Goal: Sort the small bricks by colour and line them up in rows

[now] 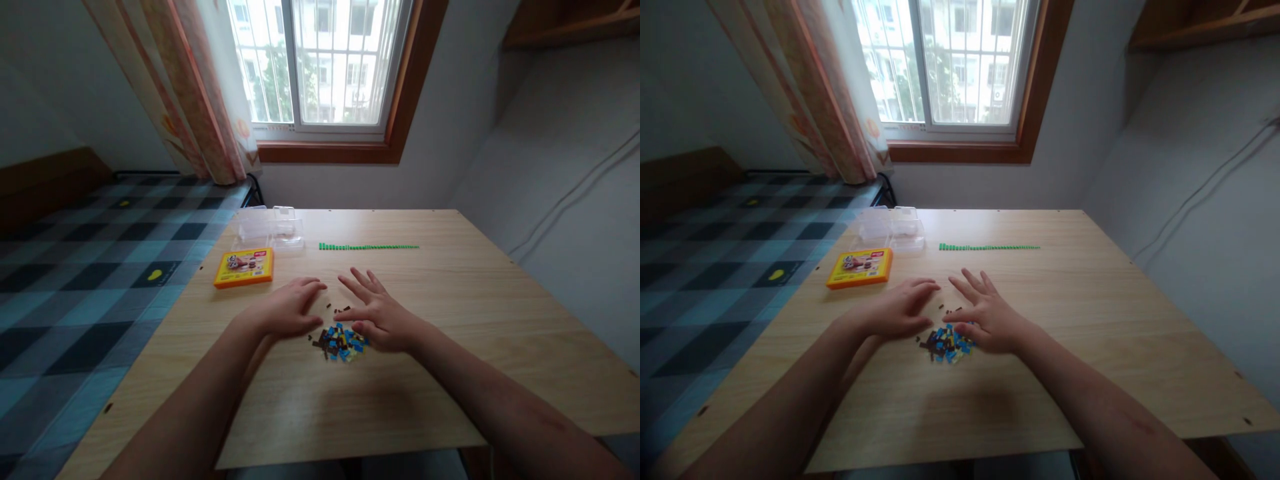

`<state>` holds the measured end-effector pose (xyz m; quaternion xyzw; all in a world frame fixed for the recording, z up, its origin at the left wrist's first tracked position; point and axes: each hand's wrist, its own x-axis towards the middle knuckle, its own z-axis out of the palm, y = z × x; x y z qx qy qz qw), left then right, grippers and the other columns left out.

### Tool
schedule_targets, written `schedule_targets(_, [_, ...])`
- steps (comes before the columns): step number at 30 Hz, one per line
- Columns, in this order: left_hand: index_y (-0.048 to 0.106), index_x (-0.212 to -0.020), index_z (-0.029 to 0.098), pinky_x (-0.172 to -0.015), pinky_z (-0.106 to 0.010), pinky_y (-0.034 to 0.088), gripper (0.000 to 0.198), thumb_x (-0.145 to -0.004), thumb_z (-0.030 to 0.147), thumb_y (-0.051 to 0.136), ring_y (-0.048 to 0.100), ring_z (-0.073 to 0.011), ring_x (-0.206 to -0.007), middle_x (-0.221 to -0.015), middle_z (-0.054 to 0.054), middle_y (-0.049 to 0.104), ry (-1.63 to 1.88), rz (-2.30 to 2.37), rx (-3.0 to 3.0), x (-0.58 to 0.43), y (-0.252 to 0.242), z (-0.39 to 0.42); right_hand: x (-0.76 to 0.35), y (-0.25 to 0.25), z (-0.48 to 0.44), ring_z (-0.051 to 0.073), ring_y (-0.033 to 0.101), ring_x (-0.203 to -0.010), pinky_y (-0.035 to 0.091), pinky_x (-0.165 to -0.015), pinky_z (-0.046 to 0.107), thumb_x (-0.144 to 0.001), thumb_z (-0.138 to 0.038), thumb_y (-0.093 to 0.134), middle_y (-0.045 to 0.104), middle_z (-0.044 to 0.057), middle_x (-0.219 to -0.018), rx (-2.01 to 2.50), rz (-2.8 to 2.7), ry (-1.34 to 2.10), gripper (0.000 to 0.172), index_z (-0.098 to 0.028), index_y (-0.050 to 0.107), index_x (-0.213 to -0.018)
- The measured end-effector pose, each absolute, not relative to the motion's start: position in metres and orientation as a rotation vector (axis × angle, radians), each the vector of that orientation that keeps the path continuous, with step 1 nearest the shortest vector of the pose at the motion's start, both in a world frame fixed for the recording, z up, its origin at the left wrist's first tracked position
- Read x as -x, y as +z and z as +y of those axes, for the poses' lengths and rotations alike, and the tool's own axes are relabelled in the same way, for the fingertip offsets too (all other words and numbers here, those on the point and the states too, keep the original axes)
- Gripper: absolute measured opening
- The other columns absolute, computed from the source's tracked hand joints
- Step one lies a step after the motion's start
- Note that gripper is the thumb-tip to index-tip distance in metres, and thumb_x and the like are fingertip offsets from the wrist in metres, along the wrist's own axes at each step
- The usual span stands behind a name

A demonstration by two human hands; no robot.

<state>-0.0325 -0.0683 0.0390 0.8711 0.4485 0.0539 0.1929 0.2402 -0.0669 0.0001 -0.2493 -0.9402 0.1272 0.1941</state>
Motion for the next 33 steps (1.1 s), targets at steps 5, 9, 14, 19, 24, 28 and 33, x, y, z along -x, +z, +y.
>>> schedule_targets(5, [0.053, -0.140, 0.018, -0.116, -0.042, 0.036, 0.072, -0.077, 0.048, 0.072, 0.044, -0.0325, -0.138, -0.149, -0.014, 0.049, 0.119, 1.223, -2.480, 0.033, 0.039, -0.069, -0.234, 0.005, -0.073, 0.036, 0.000, -0.155, 0.001, -0.119, 0.068, -0.097, -0.045, 0.057, 0.007, -0.006, -0.169, 0.652, -2.657, 0.391, 0.029, -0.041, 0.070, -0.123])
schedule_targets(9, [0.051, -0.142, 0.019, -0.117, -0.044, 0.035, 0.079, -0.075, 0.054, 0.074, 0.041, -0.0339, -0.141, -0.153, -0.015, 0.045, 0.085, 1.229, -2.491, 0.030, 0.038, -0.071, -0.233, 0.007, -0.074, 0.038, 0.002, -0.154, 0.001, -0.119, 0.068, -0.093, -0.048, 0.063, 0.008, -0.005, -0.169, 0.593, -2.706, 0.437, 0.032, -0.042, 0.070, -0.124])
schedule_targets(14, [0.053, -0.141, 0.018, -0.117, -0.045, 0.034, 0.077, -0.075, 0.051, 0.074, 0.040, -0.0340, -0.142, -0.153, -0.016, 0.045, 0.085, 1.244, -2.506, 0.030, 0.036, -0.070, -0.234, 0.006, -0.073, 0.039, 0.004, -0.154, 0.003, -0.118, 0.069, -0.095, -0.048, 0.060, 0.011, -0.002, -0.169, 0.623, -2.715, 0.439, 0.036, -0.040, 0.068, -0.128])
schedule_targets(19, [0.053, -0.141, 0.019, -0.118, -0.044, 0.033, 0.073, -0.077, 0.048, 0.073, 0.040, -0.0322, -0.142, -0.153, -0.013, 0.047, 0.121, 1.226, -2.493, 0.037, 0.034, -0.066, -0.236, 0.004, -0.070, 0.039, 0.006, -0.154, 0.006, -0.118, 0.069, -0.097, -0.047, 0.057, 0.017, 0.001, -0.168, 0.680, -2.686, 0.442, 0.035, -0.037, 0.068, -0.129])
schedule_targets(24, [0.053, -0.142, 0.019, -0.118, -0.042, 0.033, 0.069, -0.079, 0.041, 0.071, 0.041, -0.0298, -0.141, -0.152, -0.012, 0.048, 0.128, 1.241, -2.459, 0.041, 0.034, -0.063, -0.237, 0.004, -0.070, 0.039, 0.006, -0.154, 0.006, -0.117, 0.071, -0.099, -0.048, 0.053, 0.017, 0.004, -0.168, 0.709, -2.706, 0.464, 0.038, -0.036, 0.065, -0.133])
schedule_targets(28, [0.054, -0.142, 0.021, -0.118, -0.042, 0.033, 0.066, -0.081, 0.043, 0.069, 0.041, -0.0299, -0.142, -0.154, -0.012, 0.046, 0.145, 1.230, -2.412, 0.044, 0.035, -0.062, -0.237, 0.003, -0.069, 0.039, 0.006, -0.154, 0.006, -0.118, 0.071, -0.098, -0.047, 0.055, 0.017, 0.002, -0.168, 0.692, -2.704, 0.483, 0.038, -0.036, 0.065, -0.133])
schedule_targets(33, [0.047, -0.149, 0.024, -0.120, -0.045, 0.029, 0.089, -0.070, 0.052, 0.080, 0.029, -0.0341, -0.149, -0.162, -0.013, 0.032, 0.029, 1.198, -2.366, 0.049, 0.035, -0.062, -0.237, 0.002, -0.069, 0.039, 0.006, -0.154, 0.006, -0.118, 0.071, -0.098, -0.048, 0.055, 0.017, 0.004, -0.168, 0.674, -2.707, 0.484, 0.040, -0.037, 0.063, -0.135])
